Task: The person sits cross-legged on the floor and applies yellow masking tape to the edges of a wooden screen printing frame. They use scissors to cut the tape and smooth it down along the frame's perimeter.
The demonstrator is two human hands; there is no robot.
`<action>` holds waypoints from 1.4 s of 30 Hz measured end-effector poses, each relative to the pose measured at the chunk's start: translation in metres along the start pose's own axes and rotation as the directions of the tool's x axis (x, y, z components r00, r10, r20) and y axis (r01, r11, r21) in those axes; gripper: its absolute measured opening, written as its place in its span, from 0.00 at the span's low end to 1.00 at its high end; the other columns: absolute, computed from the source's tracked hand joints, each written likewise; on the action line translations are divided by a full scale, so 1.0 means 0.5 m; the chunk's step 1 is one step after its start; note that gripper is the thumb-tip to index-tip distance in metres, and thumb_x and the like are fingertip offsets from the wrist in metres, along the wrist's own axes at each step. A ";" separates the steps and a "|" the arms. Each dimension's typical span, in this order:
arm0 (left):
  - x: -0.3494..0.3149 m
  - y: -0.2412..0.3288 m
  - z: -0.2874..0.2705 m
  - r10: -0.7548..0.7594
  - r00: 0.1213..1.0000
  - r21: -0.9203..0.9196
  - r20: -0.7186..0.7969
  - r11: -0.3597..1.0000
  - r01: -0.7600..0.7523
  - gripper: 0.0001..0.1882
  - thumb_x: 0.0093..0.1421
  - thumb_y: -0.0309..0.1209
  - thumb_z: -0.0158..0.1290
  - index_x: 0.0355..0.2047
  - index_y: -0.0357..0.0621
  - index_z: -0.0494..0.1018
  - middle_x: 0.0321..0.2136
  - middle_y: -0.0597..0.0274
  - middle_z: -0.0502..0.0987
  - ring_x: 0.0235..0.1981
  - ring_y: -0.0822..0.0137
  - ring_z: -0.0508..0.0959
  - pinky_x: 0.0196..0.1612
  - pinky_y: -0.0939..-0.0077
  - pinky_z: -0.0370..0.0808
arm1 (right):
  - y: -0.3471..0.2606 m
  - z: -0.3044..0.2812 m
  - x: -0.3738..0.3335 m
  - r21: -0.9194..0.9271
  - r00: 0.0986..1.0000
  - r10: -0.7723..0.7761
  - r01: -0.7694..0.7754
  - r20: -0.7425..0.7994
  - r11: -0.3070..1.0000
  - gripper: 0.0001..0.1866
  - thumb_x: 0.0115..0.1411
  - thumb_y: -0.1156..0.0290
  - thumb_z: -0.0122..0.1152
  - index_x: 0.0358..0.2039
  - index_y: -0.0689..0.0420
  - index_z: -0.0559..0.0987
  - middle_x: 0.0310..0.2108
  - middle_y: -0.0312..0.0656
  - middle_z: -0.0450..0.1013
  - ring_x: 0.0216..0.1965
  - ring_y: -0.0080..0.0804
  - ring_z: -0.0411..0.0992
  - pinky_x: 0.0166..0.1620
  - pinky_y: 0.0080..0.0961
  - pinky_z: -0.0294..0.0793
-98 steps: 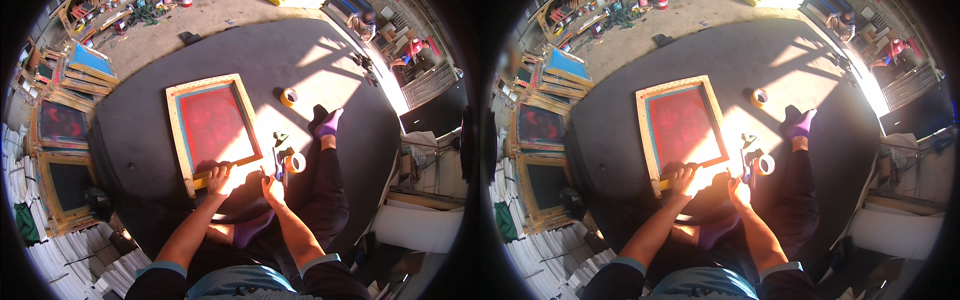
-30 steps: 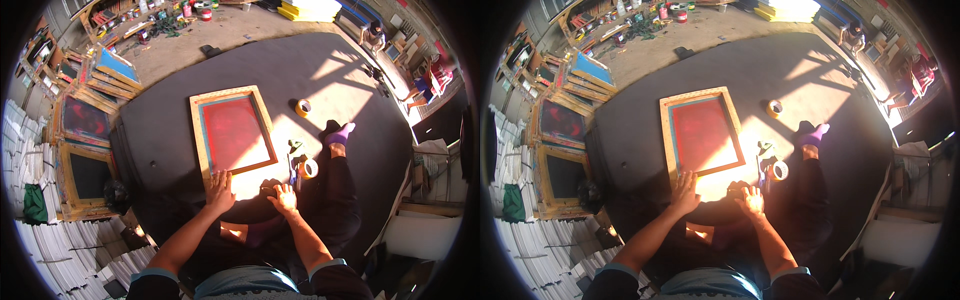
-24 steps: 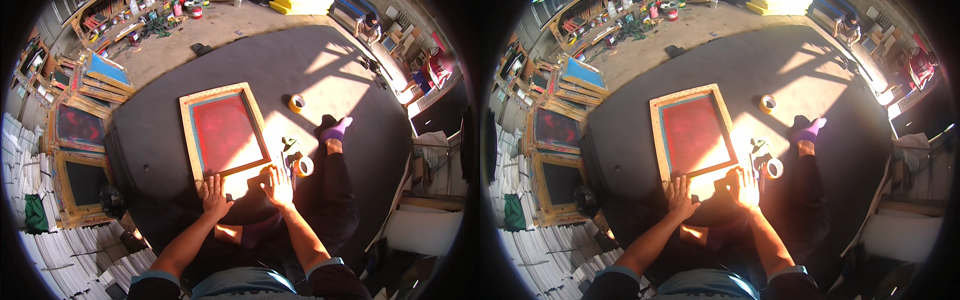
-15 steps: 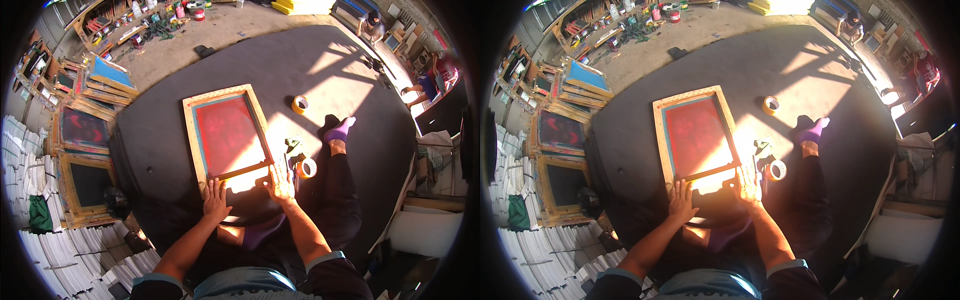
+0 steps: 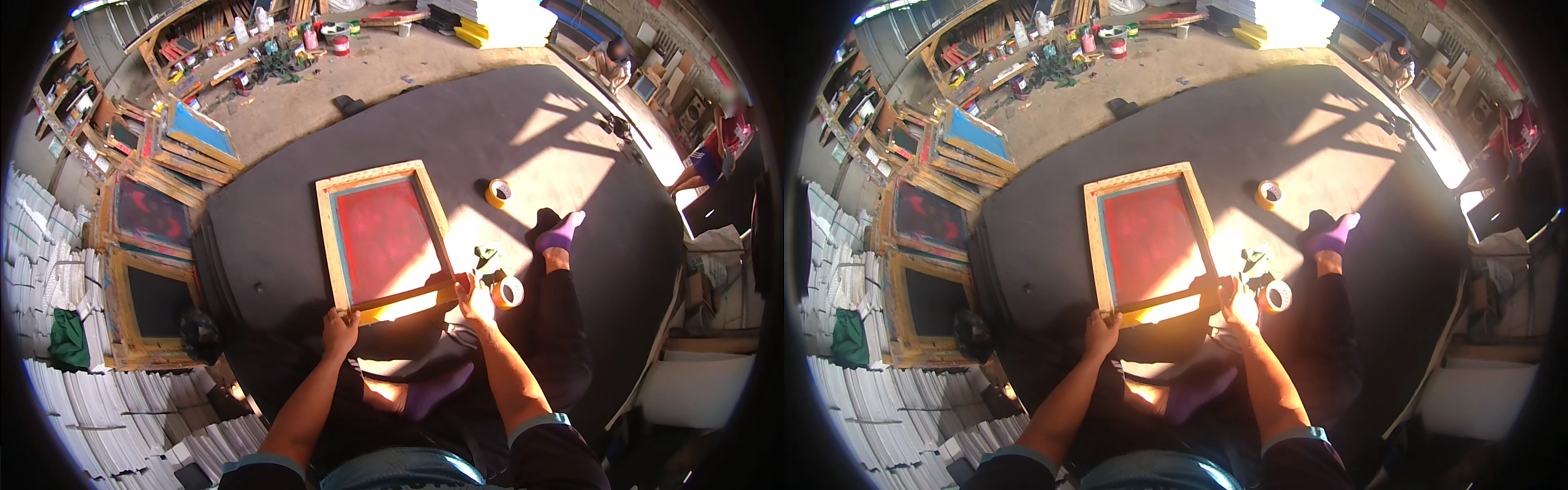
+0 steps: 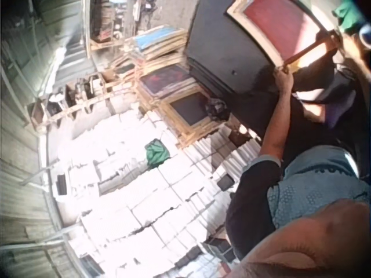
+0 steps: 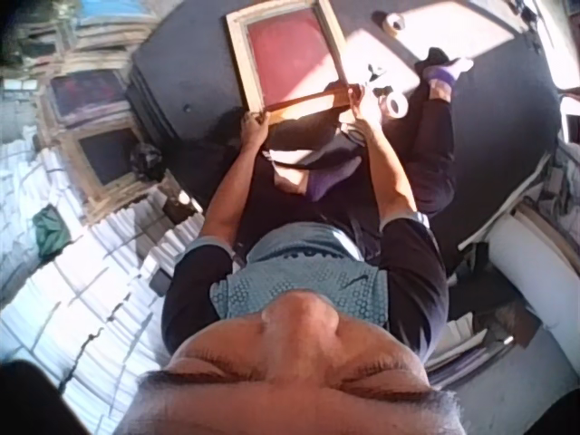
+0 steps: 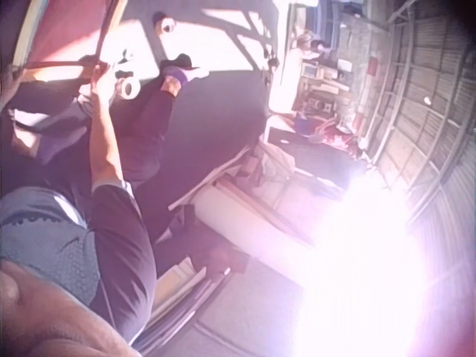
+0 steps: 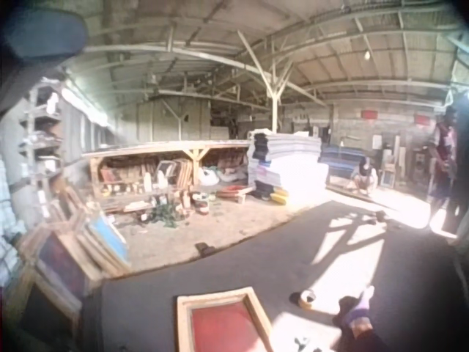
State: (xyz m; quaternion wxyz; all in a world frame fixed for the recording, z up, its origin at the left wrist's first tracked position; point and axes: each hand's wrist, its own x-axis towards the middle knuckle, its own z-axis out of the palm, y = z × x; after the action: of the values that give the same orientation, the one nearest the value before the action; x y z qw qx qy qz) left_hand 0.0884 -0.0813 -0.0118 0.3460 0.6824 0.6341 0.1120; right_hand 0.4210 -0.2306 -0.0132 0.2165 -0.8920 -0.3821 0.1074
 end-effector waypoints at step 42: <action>0.136 0.084 -0.013 0.725 0.309 0.059 0.615 0.349 -0.935 0.26 0.52 0.47 0.69 0.47 0.47 0.80 0.48 0.66 0.77 0.56 0.58 0.73 0.68 0.55 0.64 | -0.203 0.055 0.145 -0.102 0.637 -0.716 0.763 0.287 0.638 0.36 0.32 0.50 0.83 0.47 0.44 0.86 0.55 0.36 0.74 0.68 0.39 0.65 0.75 0.55 0.54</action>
State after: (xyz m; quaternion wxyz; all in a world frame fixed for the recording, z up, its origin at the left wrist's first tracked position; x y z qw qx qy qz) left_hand 0.1292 -0.0131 -0.0006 0.2282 0.9706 0.0695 -0.0328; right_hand 0.3964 -0.1070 0.0084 0.1008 -0.6553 -0.7458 0.0650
